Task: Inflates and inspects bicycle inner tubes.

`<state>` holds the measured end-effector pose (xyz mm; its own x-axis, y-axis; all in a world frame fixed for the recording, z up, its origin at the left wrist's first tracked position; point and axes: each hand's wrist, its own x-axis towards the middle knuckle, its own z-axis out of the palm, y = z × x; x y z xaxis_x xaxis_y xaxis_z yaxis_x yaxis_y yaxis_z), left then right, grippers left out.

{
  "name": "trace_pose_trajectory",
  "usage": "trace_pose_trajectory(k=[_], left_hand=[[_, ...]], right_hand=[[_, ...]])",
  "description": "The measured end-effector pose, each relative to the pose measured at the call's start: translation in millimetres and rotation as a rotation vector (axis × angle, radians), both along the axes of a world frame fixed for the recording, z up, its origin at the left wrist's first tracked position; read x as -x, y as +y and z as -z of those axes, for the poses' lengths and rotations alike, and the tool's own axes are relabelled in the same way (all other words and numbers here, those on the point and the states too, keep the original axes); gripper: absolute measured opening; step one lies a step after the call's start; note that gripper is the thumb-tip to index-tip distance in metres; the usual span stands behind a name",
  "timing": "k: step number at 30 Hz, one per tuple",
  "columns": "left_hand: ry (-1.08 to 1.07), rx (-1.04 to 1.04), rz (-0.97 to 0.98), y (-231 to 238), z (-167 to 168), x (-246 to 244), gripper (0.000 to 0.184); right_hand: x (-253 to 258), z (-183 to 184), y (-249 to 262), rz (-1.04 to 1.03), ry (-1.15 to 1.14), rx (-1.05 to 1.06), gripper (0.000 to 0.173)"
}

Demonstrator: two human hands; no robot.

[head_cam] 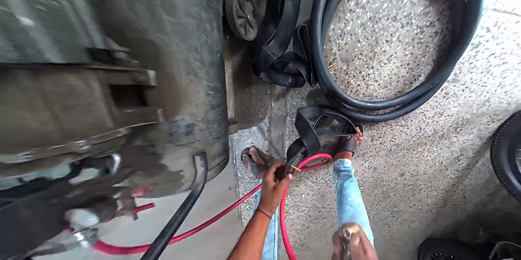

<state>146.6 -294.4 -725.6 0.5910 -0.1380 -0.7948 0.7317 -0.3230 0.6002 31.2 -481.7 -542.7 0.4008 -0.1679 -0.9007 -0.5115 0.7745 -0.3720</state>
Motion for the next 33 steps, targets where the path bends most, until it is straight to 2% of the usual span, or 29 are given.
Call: trace_pose_trajectory(k=[4, 7, 10, 12, 14, 15, 16, 19, 20, 22, 24, 25, 26, 28, 31, 33], left_hand=[[-0.128, 0.080, 0.149, -8.0, -99.6, -10.7, 0.042], [-0.089, 0.124, 0.188, -4.5, -165.8, 7.9, 0.049], [0.019, 0.062, 0.109, 5.6, -197.5, 28.5, 0.041], [0.123, -0.166, -0.016, 8.8, -206.8, 36.5, 0.050], [0.298, -0.215, -0.088, 15.2, -210.8, 32.9, 0.093], [0.338, -0.167, -0.118, 18.8, -211.0, 32.4, 0.101], [0.349, -0.103, -0.139, 23.3, -211.1, 32.9, 0.096], [0.364, -0.013, -0.225, 35.6, -212.0, 35.7, 0.050], [0.354, 0.016, -0.297, 39.3, -211.0, 37.4, 0.045], [0.323, 0.046, -0.435, 42.2, -206.5, 36.7, 0.046], [0.316, 0.023, -0.519, 34.1, -203.2, 29.5, 0.052], [0.291, 0.006, -0.528, 28.4, -201.5, 26.5, 0.047], [0.243, -0.008, -0.503, 22.6, -198.9, 24.5, 0.039], [0.121, -0.017, -0.299, 14.9, -197.2, 20.2, 0.031], [-0.037, -0.020, -0.067, 4.5, -197.4, 13.3, 0.030], [-0.088, 0.001, 0.034, 4.8, -198.1, 9.9, 0.033]], right_hand=[[-48.8, -11.1, -3.5, -0.107, 0.127, 0.191, 0.037], [-66.3, -6.1, 14.9, -0.228, 0.202, 0.164, 0.038], [-72.3, 2.6, 38.1, -0.349, 0.147, 0.102, 0.025], [-65.1, 2.4, 53.6, -0.469, 0.042, 0.104, 0.019], [-57.5, 2.3, 62.7, -0.625, -0.098, 0.099, 0.018], [-55.2, 2.5, 64.1, -0.701, -0.141, 0.092, 0.022], [-53.4, 2.8, 64.3, -0.746, -0.173, 0.092, 0.027], [-41.6, -2.2, 62.0, -0.667, -0.212, 0.147, 0.051], [-35.7, -4.0, 60.8, -0.610, -0.218, 0.192, 0.059], [-27.8, -6.4, 58.9, -0.447, -0.170, 0.240, 0.065], [-24.1, -6.4, 56.7, -0.315, -0.105, 0.208, 0.058], [-24.2, -5.1, 57.4, -0.294, -0.079, 0.202, 0.054], [-25.6, -2.8, 58.6, -0.299, -0.062, 0.209, 0.050], [-30.6, 0.5, 62.3, -0.377, -0.051, 0.238, 0.043], [-35.1, 5.4, 71.8, -0.499, -0.113, 0.289, 0.040], [-37.0, 4.9, 78.1, -0.461, -0.135, 0.293, 0.043]])
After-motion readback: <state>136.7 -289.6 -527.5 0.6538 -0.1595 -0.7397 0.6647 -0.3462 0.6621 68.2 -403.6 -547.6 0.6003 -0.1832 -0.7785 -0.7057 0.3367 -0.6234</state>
